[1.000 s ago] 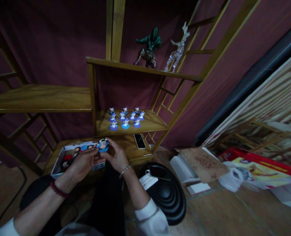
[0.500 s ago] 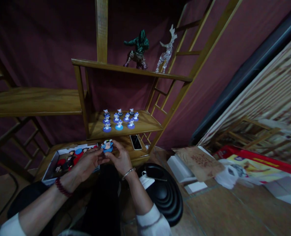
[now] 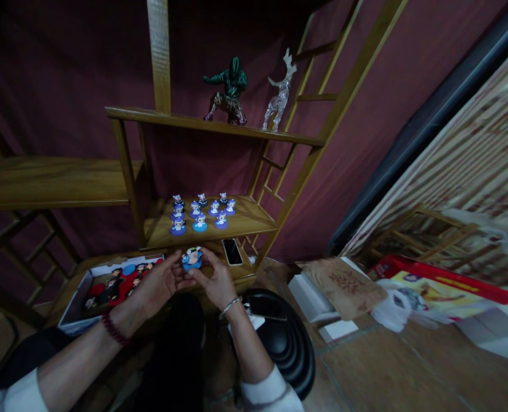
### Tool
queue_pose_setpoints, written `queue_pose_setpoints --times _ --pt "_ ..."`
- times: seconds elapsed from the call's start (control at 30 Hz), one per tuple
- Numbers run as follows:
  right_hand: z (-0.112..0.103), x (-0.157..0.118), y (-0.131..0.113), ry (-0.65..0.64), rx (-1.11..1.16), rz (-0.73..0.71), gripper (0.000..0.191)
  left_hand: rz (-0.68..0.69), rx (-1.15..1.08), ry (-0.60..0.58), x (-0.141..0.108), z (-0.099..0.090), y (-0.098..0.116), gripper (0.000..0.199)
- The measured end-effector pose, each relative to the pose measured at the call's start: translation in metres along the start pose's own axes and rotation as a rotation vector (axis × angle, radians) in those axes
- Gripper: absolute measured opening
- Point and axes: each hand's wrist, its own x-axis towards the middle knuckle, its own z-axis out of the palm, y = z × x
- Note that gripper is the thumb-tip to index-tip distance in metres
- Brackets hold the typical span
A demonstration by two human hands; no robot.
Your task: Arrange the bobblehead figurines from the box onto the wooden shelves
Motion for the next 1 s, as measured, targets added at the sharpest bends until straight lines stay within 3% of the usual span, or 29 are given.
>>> queue_pose_setpoints --times 0.17,0.53,1.0 --pt "-0.001 -0.001 0.002 0.024 -0.013 -0.006 0.048 0.015 0.048 -0.004 0.001 -0.002 -0.004 0.025" --pt "0.002 0.013 0.0 -0.094 0.04 -0.041 0.052 0.108 0.062 0.086 -0.001 -0.001 0.004 0.017" --pt "-0.048 0.021 0.011 -0.18 0.031 -0.078 0.053 0.145 0.117 0.071 0.022 0.034 -0.019 0.02"
